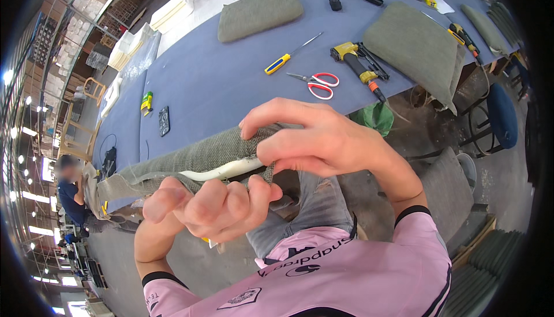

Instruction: The person folds fabric over a cushion, staples the edges with a staple gun, and trims excess fabric with scissors. The person repeats this process on multiple cushions at a workbench.

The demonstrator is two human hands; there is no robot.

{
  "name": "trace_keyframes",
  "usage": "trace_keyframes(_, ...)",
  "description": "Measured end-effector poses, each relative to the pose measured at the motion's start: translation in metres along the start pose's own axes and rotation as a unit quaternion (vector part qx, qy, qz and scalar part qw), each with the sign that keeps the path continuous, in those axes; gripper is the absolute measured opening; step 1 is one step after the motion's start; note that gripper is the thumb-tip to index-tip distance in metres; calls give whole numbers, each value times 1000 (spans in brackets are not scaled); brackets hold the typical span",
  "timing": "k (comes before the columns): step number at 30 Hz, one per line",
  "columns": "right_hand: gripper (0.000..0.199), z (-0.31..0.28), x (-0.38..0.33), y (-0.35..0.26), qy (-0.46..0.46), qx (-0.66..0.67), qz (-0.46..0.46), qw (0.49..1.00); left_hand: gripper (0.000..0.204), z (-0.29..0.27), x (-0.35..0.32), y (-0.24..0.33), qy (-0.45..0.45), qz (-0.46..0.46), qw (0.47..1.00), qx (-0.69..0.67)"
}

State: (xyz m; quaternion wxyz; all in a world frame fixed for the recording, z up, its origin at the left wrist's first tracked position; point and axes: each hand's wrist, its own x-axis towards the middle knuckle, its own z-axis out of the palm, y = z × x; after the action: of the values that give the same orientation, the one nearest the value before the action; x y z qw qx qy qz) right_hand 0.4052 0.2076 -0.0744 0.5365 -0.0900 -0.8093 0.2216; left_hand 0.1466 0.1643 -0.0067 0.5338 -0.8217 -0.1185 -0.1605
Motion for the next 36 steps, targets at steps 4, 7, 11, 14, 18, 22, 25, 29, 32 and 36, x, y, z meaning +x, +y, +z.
trace_keyframes(4,33,3,-1,-5,0,-41,1,999,28,18,7,-2,106,9,994,-6)
trace_keyframes(7,34,4,-1,-10,0,-64,9,998,29,15,8,-1,93,8,996,-4)
trace_keyframes(11,32,3,2,-17,-10,-97,22,995,29,11,7,-1,71,3,997,2)
trace_keyframes(14,30,2,2,-22,-33,-125,47,990,30,8,10,-2,56,10,998,6)
trace_keyframes(18,29,3,1,-23,-29,-133,46,990,29,6,11,0,49,3,999,10)
trace_keyframes(22,29,7,0,-21,4,-103,44,994,27,3,12,0,42,-30,999,0)
trace_keyframes(25,28,13,-3,-18,45,-83,37,995,26,9,10,2,59,-61,996,-17)
trace_keyframes(29,33,22,-6,-16,84,-72,46,993,26,14,12,1,67,-102,991,-62)
trace_keyframes(32,34,29,-4,-13,128,-55,46,989,24,17,14,-2,70,-131,985,-93)
trace_keyframes(36,37,37,-7,-3,169,15,52,984,24,19,15,-8,54,-140,982,-112)
